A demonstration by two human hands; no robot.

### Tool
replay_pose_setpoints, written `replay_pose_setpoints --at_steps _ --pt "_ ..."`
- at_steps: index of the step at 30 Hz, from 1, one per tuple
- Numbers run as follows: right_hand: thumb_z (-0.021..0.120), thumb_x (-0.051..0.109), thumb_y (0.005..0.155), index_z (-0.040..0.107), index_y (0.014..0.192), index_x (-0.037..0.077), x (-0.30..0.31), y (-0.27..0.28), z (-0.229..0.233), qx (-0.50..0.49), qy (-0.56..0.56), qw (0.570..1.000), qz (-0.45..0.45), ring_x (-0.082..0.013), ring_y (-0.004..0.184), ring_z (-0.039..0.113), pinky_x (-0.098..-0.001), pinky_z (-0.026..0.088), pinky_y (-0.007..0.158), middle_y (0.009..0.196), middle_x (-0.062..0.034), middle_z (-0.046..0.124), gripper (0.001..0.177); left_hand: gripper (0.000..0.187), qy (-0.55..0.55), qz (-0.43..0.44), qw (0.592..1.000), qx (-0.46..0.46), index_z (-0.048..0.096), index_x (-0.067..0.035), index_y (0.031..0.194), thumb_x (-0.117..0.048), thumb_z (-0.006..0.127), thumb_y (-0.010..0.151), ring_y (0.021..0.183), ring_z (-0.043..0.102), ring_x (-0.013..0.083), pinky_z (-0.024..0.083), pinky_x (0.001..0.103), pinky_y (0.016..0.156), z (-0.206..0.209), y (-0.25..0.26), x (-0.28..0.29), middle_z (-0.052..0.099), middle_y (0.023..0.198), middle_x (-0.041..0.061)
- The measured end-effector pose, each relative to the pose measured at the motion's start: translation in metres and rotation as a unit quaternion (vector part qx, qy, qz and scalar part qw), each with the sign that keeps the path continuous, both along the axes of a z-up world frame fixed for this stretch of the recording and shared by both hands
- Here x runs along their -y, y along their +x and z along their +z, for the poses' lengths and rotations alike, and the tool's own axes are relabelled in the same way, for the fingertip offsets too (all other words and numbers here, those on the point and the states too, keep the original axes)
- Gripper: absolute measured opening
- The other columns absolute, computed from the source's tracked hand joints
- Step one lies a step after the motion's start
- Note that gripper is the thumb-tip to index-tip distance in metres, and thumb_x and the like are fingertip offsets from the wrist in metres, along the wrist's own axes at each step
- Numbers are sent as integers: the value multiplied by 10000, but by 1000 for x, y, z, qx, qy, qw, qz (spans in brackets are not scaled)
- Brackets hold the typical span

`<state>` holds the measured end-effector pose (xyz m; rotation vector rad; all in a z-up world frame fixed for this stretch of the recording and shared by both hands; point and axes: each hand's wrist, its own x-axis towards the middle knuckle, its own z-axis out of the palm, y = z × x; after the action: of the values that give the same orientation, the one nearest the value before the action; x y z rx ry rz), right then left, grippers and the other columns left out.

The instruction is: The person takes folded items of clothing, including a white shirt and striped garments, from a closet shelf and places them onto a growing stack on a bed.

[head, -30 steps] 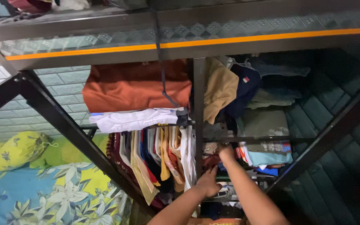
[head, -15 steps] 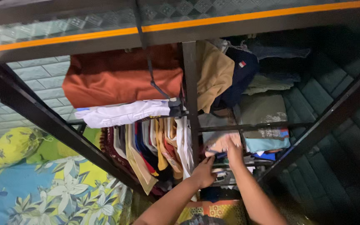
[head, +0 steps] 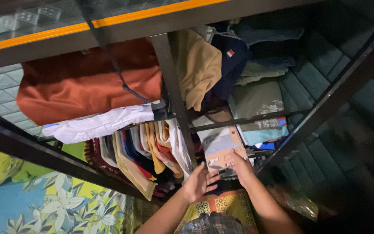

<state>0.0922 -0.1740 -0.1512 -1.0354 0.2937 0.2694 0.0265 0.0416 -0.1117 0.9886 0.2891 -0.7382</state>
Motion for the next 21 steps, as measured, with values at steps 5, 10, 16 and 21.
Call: replay_pose_setpoints --at_steps 5,10,16,21 --pt "621 274 952 608 1315 68 23 -32 6 7 30 999 20 -226 1054 696 -429 550 873 1207 -93 709 418 696 -82 28 996 19 467 -112 1484 -577 473 967 1317 586 232 432 447 1136 34 11 7 627 1423 76" --pt "595 269 958 598 1351 64 46 -51 8 11 35 996 86 -207 1139 682 -427 541 948 1280 -90 695 443 626 -150 54 987 -8 547 -49 1425 -508 531 999 1214 645 298 490 450 1049 49 20 13 671 1337 161" --pt "361 521 1037 609 1304 0 66 -66 2 65 91 978 177 -311 976 736 -462 556 880 1108 -201 759 636 594 -105 61 989 -91 574 -19 1392 -443 546 978 1227 642 356 505 483 1046 56 18 25 661 1355 208" --pt "300 619 1034 636 1295 -18 81 -70 1 25 72 976 206 -301 896 719 -453 555 842 1077 -200 760 766 559 -96 58 991 -70 568 -41 1400 -397 546 970 1262 647 342 506 484 1085 66 13 31 660 1385 186"
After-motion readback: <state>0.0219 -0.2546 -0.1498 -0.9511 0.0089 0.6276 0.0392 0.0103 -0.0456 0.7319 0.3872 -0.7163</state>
